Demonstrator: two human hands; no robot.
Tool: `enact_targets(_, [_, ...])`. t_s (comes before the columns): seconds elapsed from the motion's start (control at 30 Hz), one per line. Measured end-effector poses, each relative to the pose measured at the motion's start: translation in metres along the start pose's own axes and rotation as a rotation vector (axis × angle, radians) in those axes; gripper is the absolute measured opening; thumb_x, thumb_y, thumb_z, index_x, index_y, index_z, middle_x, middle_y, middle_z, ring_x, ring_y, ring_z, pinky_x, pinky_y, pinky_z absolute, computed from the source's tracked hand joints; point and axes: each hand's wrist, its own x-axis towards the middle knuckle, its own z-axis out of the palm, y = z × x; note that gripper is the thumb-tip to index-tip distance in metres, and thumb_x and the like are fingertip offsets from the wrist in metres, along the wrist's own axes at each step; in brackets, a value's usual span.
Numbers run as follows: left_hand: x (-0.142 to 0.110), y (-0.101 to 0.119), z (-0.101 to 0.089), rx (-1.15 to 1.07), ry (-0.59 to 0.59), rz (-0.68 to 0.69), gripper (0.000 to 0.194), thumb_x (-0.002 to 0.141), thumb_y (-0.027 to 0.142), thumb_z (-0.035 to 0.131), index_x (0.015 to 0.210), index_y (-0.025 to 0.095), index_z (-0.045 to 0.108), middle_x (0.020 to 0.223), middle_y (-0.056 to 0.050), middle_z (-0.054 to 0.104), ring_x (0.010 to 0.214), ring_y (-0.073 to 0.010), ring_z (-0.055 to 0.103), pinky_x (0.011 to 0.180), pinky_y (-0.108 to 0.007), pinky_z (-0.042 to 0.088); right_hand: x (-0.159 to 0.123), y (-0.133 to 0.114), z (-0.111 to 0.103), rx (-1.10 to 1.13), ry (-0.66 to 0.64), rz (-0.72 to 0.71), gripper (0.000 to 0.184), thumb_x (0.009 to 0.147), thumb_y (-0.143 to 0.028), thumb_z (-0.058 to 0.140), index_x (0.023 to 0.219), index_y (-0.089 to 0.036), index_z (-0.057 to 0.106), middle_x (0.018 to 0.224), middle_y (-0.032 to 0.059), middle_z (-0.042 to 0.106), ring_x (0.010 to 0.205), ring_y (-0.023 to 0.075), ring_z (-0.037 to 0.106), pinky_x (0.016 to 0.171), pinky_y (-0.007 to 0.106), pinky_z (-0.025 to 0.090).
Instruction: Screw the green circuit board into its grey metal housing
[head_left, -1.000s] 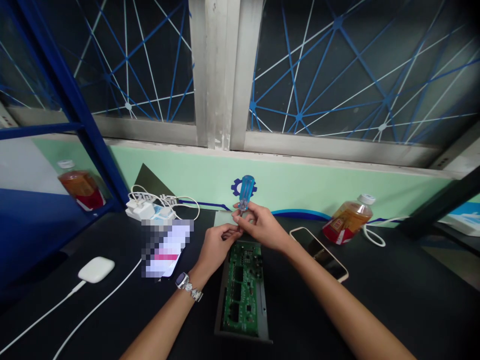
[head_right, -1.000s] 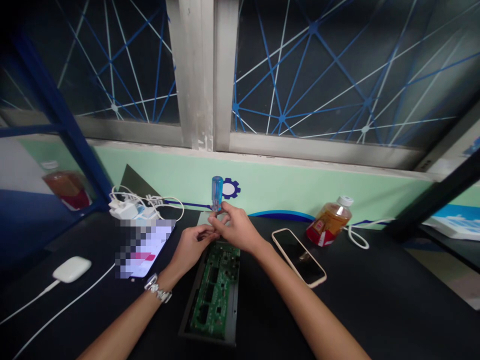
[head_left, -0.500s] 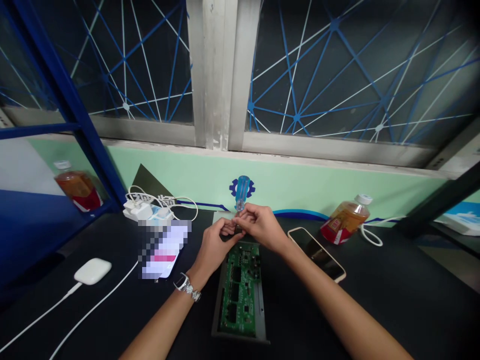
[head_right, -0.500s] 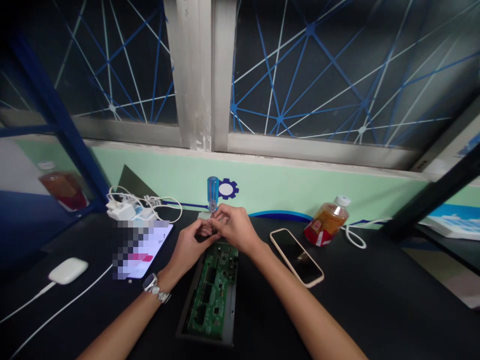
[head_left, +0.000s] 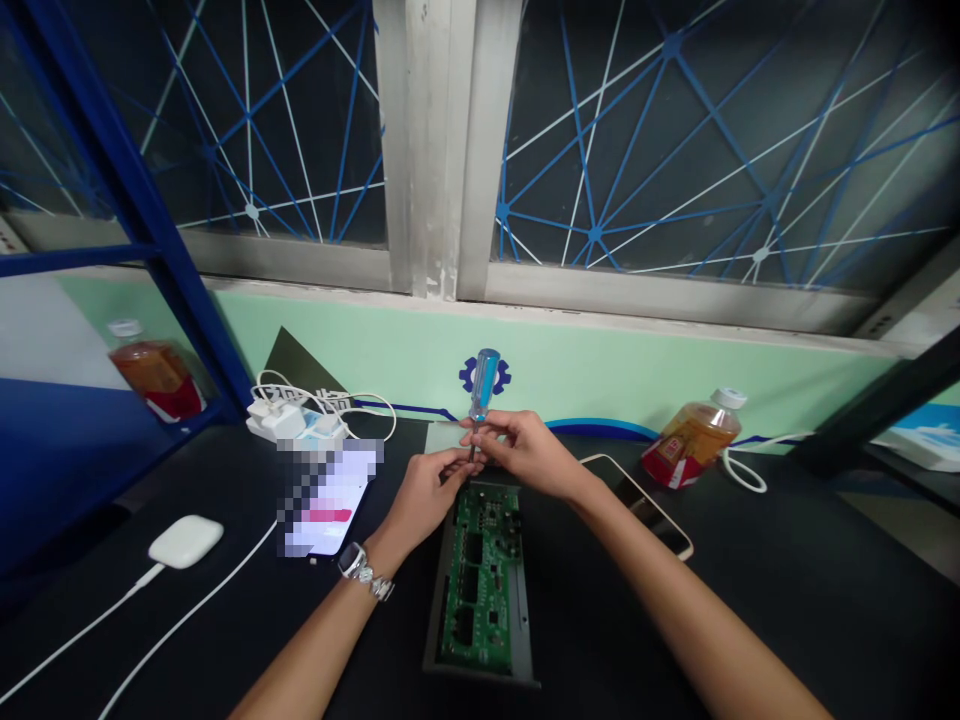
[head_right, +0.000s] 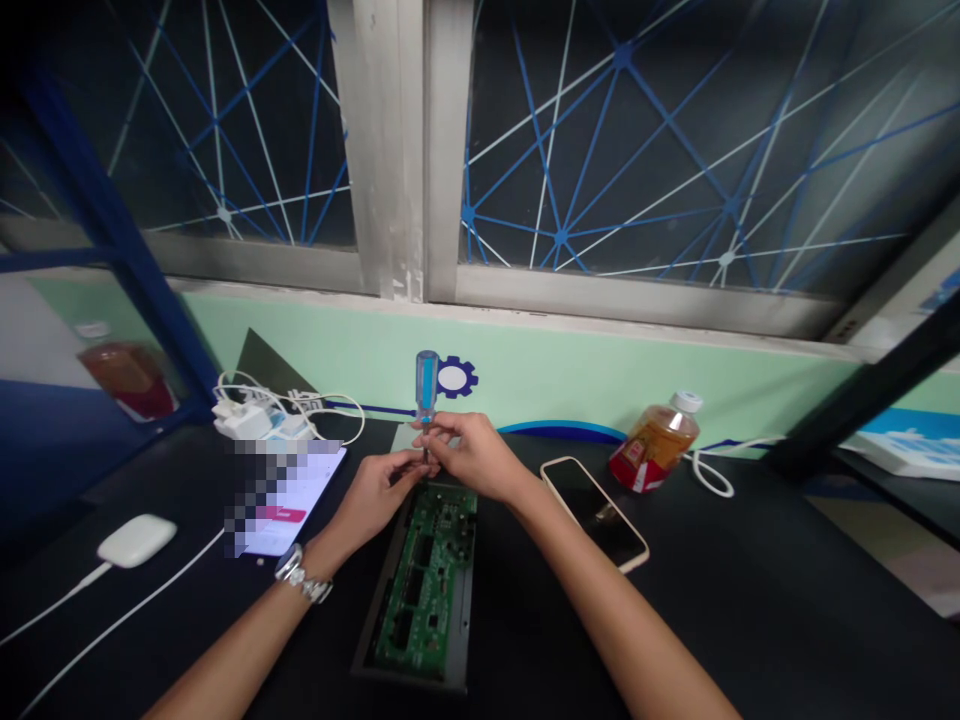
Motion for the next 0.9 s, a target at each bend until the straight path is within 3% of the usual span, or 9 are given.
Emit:
enact_targets(0.17, [0.001, -0.002, 0.002, -0.058, -0.041, 0.016, 0.022, 0.092, 0.026, 0.055, 0.105, 0.017, 0.070, 0.099, -0.007, 0.074, 0.091, -0.0196, 0.069, 0.085, -0.030, 0.053, 0.001, 0.005, 0.002, 0.016, 0.072, -0.011, 0.019, 0.086, -0.034, 0.062, 0.086, -0.016, 0.067, 0.067, 0.0019, 0.068, 0.057, 0.0141, 0.063, 0.058, 0.025, 0.050])
enact_targets(0.3, [0.001, -0.006, 0.008, -0.014, 0.094, 0.007, 0.021, 0.082, 0.031, 0.070, 0.097, 0.016, 0.066, 0.090, -0.005, 0.072, 0.079, -0.0171, 0.068, 0.077, -0.027, 0.055, 0.003, 0.012, 0.011, -0.067, 0.237, -0.028, 0.022, 0.080, -0.036, 0.069, 0.072, -0.016, 0.063, 0.064, 0.0012, 0.065, 0.056, 0.0125, 0.057, 0.052, 0.022, 0.043])
enact_targets(0.43, [0.001, -0.010, 0.012, 0.049, 0.171, -0.012, 0.018, 0.081, 0.033, 0.070, 0.082, 0.015, 0.066, 0.078, -0.003, 0.072, 0.070, -0.0161, 0.066, 0.068, -0.024, 0.053, 0.005, 0.015, 0.018, -0.113, 0.356, 0.001, 0.032, 0.079, -0.040, 0.070, 0.062, -0.018, 0.054, 0.055, -0.0021, 0.056, 0.049, 0.0102, 0.048, 0.047, 0.022, 0.038])
enact_targets(0.57, [0.000, -0.007, 0.010, 0.027, 0.112, -0.012, 0.019, 0.086, 0.032, 0.065, 0.090, 0.015, 0.072, 0.084, -0.004, 0.075, 0.075, -0.0182, 0.069, 0.070, -0.025, 0.052, 0.005, 0.011, 0.012, -0.158, 0.305, 0.008, 0.026, 0.077, -0.042, 0.072, 0.079, -0.018, 0.062, 0.058, -0.0021, 0.059, 0.052, 0.0119, 0.053, 0.049, 0.023, 0.041])
enact_targets(0.7, [-0.001, -0.002, 0.005, 0.000, 0.026, -0.017, 0.024, 0.091, 0.029, 0.057, 0.102, 0.015, 0.073, 0.094, -0.007, 0.076, 0.082, -0.0204, 0.070, 0.073, -0.026, 0.053, 0.002, 0.007, 0.001, -0.020, 0.060, 0.024, 0.029, 0.086, -0.039, 0.061, 0.106, -0.017, 0.066, 0.073, 0.0031, 0.069, 0.061, 0.0153, 0.063, 0.055, 0.025, 0.049])
enact_targets(0.8, [-0.001, -0.003, 0.005, -0.029, -0.013, 0.012, 0.025, 0.093, 0.025, 0.052, 0.107, 0.016, 0.071, 0.101, -0.008, 0.075, 0.088, -0.0201, 0.070, 0.082, -0.028, 0.053, 0.000, 0.007, -0.002, 0.064, -0.019, 0.030, 0.026, 0.089, -0.037, 0.058, 0.099, -0.015, 0.069, 0.072, 0.0043, 0.071, 0.063, 0.0162, 0.066, 0.065, 0.029, 0.054])
enact_targets(0.9, [-0.001, -0.005, 0.007, -0.044, -0.020, 0.035, 0.023, 0.092, 0.025, 0.053, 0.108, 0.016, 0.069, 0.103, -0.007, 0.074, 0.087, -0.0183, 0.070, 0.083, -0.028, 0.054, 0.000, 0.010, 0.001, 0.033, 0.062, 0.027, 0.026, 0.085, -0.040, 0.063, 0.089, -0.015, 0.071, 0.066, 0.0034, 0.070, 0.058, 0.0163, 0.066, 0.061, 0.028, 0.053])
